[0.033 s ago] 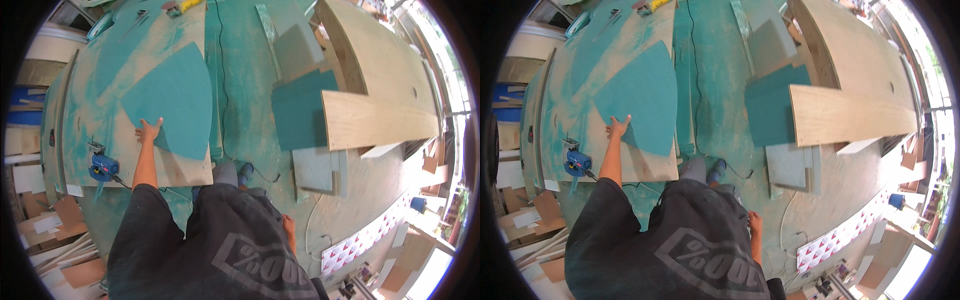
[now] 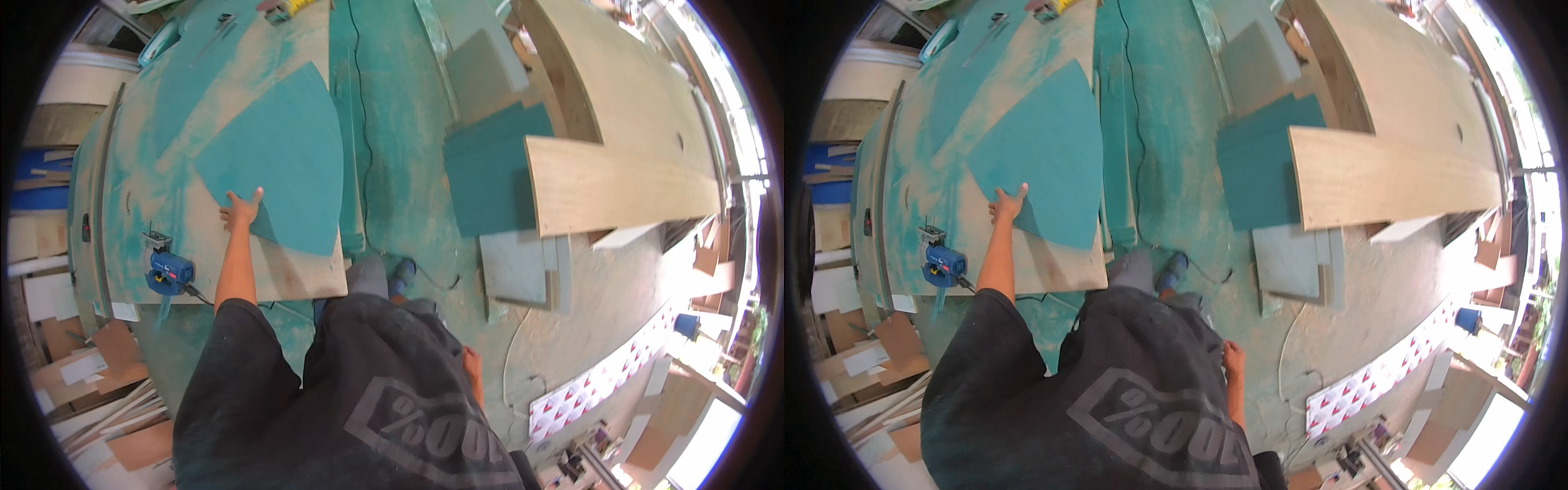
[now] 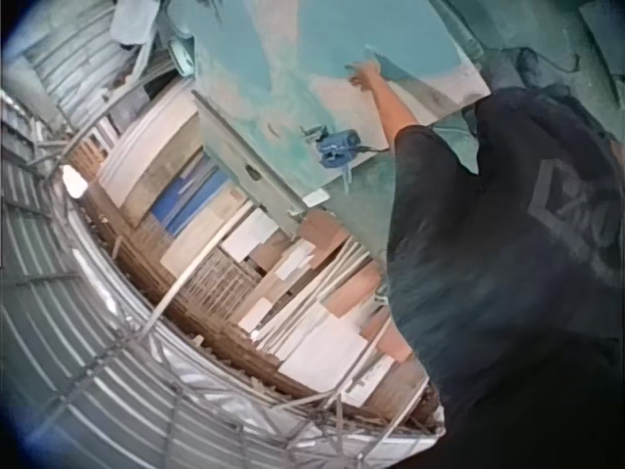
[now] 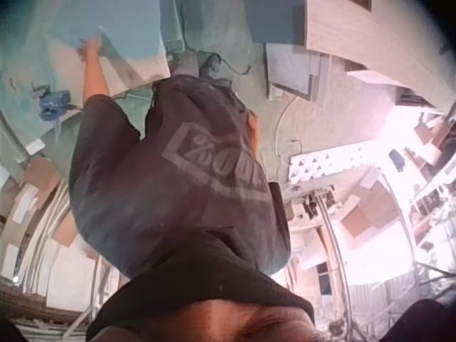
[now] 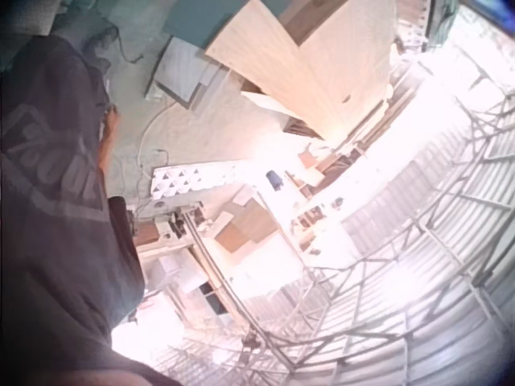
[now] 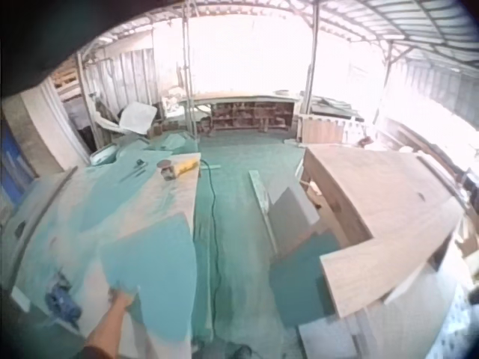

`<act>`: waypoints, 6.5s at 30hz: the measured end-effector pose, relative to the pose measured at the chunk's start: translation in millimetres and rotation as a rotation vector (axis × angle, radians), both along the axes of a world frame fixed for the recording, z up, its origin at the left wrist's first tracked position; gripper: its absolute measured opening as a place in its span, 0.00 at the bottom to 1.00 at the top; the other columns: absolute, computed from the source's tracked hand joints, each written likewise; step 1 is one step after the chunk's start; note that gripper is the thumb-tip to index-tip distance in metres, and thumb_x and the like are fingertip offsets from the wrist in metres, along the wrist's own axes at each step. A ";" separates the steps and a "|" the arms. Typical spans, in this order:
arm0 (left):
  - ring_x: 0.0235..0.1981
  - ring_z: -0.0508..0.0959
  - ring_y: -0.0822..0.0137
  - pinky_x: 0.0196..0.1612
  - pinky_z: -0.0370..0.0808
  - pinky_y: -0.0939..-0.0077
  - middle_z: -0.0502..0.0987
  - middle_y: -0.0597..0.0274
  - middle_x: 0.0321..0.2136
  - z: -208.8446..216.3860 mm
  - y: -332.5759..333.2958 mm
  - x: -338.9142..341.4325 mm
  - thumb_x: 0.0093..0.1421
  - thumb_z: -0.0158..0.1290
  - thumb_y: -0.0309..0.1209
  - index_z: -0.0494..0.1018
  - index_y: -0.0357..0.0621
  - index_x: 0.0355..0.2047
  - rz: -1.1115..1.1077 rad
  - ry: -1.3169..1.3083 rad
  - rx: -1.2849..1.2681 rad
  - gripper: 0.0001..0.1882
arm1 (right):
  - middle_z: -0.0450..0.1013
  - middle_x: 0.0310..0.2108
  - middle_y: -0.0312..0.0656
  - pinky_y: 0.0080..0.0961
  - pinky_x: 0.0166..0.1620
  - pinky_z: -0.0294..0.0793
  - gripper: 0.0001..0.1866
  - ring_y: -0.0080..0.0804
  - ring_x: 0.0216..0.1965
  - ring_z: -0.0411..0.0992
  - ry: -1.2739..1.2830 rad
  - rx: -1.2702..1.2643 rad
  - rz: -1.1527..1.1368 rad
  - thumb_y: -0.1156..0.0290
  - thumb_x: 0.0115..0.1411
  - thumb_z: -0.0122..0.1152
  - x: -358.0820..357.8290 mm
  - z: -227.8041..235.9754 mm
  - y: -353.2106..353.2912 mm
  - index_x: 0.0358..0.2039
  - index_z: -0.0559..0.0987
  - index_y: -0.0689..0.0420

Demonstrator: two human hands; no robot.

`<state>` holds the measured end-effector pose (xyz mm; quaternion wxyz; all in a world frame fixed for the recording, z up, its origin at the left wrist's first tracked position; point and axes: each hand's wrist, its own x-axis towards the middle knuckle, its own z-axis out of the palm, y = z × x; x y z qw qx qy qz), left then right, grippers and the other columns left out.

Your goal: The person cuts a curved piece of wood using a jigsaw and then smooths the surface and edges with a handheld orbital sander.

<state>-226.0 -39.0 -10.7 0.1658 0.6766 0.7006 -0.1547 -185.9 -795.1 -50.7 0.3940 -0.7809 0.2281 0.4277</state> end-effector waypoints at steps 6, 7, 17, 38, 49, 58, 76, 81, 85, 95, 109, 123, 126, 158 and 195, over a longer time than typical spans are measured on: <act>0.74 0.50 0.34 0.69 0.52 0.28 0.43 0.27 0.73 -22.9 16.9 -14.4 0.52 0.51 0.79 0.36 0.54 0.78 0.059 0.019 0.024 0.67 | 0.80 0.39 0.43 0.31 0.32 0.79 0.18 0.35 0.32 0.80 0.182 0.079 -0.254 0.62 0.66 0.57 -49.5 -10.9 -26.2 0.51 0.80 0.59; 0.73 0.50 0.34 0.69 0.53 0.29 0.43 0.27 0.73 -24.8 24.6 -14.1 0.52 0.51 0.78 0.36 0.54 0.78 0.052 0.020 0.051 0.67 | 0.80 0.39 0.44 0.32 0.32 0.80 0.18 0.37 0.33 0.80 0.215 0.093 -0.290 0.62 0.66 0.57 -55.6 -16.6 -31.8 0.51 0.79 0.59; 0.73 0.52 0.35 0.69 0.55 0.33 0.44 0.26 0.73 -19.3 2.7 -11.2 0.53 0.55 0.75 0.36 0.54 0.78 0.129 -0.004 0.030 0.66 | 0.78 0.44 0.50 0.39 0.36 0.83 0.22 0.47 0.38 0.82 0.179 0.099 -0.374 0.61 0.66 0.57 7.4 -16.9 -61.6 0.55 0.75 0.61; 0.76 0.46 0.39 0.71 0.42 0.28 0.46 0.44 0.76 37.2 -265.9 64.7 0.58 0.61 0.52 0.53 0.51 0.75 -0.566 -0.426 0.291 0.50 | 0.81 0.39 0.50 0.38 0.34 0.82 0.18 0.42 0.36 0.83 -0.126 0.030 0.532 0.60 0.66 0.59 199.8 -35.6 11.7 0.45 0.81 0.63; 0.77 0.40 0.42 0.71 0.36 0.26 0.40 0.46 0.77 27.2 -243.4 42.8 0.56 0.62 0.51 0.48 0.56 0.77 -0.546 -0.349 0.331 0.54 | 0.82 0.41 0.53 0.37 0.46 0.79 0.22 0.44 0.41 0.82 -0.448 0.428 1.047 0.59 0.64 0.64 186.0 72.0 345.8 0.52 0.80 0.62; 0.77 0.40 0.39 0.70 0.38 0.22 0.39 0.43 0.77 23.9 -237.3 80.9 0.56 0.64 0.51 0.46 0.55 0.77 -0.419 -0.344 0.299 0.56 | 0.81 0.46 0.55 0.39 0.52 0.78 0.22 0.48 0.48 0.81 -0.212 0.218 1.512 0.58 0.63 0.65 232.9 17.5 364.3 0.52 0.81 0.59; 0.77 0.46 0.48 0.68 0.47 0.21 0.46 0.51 0.76 166.1 -188.6 132.1 0.48 0.58 0.21 0.56 0.50 0.74 -0.500 -0.430 0.042 0.50 | 0.77 0.51 0.45 0.34 0.45 0.79 0.26 0.38 0.44 0.79 0.392 0.695 0.803 0.52 0.73 0.55 348.4 144.8 617.2 0.54 0.76 0.65; 0.76 0.41 0.32 0.69 0.48 0.22 0.42 0.41 0.76 178.1 -190.7 122.4 0.44 0.61 0.19 0.56 0.46 0.73 -0.143 -0.374 0.057 0.53 | 0.76 0.53 0.44 0.38 0.43 0.79 0.25 0.37 0.46 0.78 0.400 0.634 1.042 0.53 0.71 0.57 337.0 97.0 675.3 0.58 0.74 0.61; 0.74 0.38 0.23 0.70 0.48 0.26 0.36 0.32 0.75 178.3 -199.8 115.9 0.40 0.65 0.19 0.55 0.41 0.73 0.227 -0.295 0.110 0.57 | 0.78 0.46 0.40 0.37 0.42 0.79 0.19 0.36 0.43 0.78 0.729 0.532 0.776 0.60 0.69 0.61 341.0 97.8 699.4 0.52 0.78 0.61; 0.73 0.54 0.42 0.68 0.64 0.50 0.39 0.38 0.76 198.4 -170.8 193.5 0.52 0.72 0.28 0.28 0.41 0.76 1.045 -1.375 0.401 0.68 | 0.79 0.42 0.44 0.40 0.51 0.82 0.12 0.39 0.45 0.79 0.997 0.495 1.101 0.76 0.63 0.66 443.7 124.5 820.9 0.46 0.79 0.67; 0.54 0.78 0.59 0.58 0.74 0.65 0.77 0.51 0.56 187.4 114.8 223.9 0.73 0.51 0.42 0.67 0.31 0.64 1.480 -1.623 0.920 0.29 | 0.76 0.40 0.33 0.27 0.43 0.75 0.14 0.26 0.39 0.74 0.714 0.917 1.368 0.63 0.71 0.59 389.8 183.6 1120.8 0.48 0.79 0.59; 0.55 0.77 0.56 0.56 0.75 0.59 0.74 0.55 0.59 70.8 574.4 22.2 0.71 0.53 0.47 0.66 0.38 0.65 1.698 -1.439 1.049 0.31 | 0.72 0.59 0.48 0.44 0.56 0.74 0.21 0.51 0.58 0.72 -0.869 0.892 2.148 0.63 0.62 0.65 544.1 147.0 1400.4 0.53 0.79 0.57; 0.56 0.76 0.56 0.59 0.73 0.53 0.74 0.57 0.60 58.0 601.0 -13.7 0.70 0.52 0.53 0.65 0.41 0.66 1.766 -1.379 1.061 0.34 | 0.71 0.60 0.47 0.43 0.58 0.73 0.22 0.51 0.59 0.71 -0.873 0.903 2.076 0.65 0.61 0.66 555.1 129.2 1392.1 0.54 0.78 0.58; 0.57 0.74 0.40 0.60 0.67 0.42 0.71 0.41 0.54 15.1 404.1 62.6 0.55 0.56 0.70 0.70 0.32 0.56 0.814 0.122 0.285 0.50 | 0.70 0.60 0.61 0.53 0.60 0.69 0.51 0.60 0.60 0.70 -1.091 0.250 1.650 0.37 0.55 0.68 740.6 45.4 1434.9 0.71 0.61 0.51; 0.41 0.79 0.53 0.37 0.82 0.66 0.77 0.47 0.38 18.6 499.4 428.7 0.54 0.55 0.25 0.74 0.28 0.41 -0.109 -0.208 0.286 0.15 | 0.51 0.74 0.56 0.64 0.70 0.42 0.61 0.55 0.74 0.49 -1.327 0.094 1.681 0.26 0.57 0.58 688.6 53.6 1365.6 0.77 0.47 0.51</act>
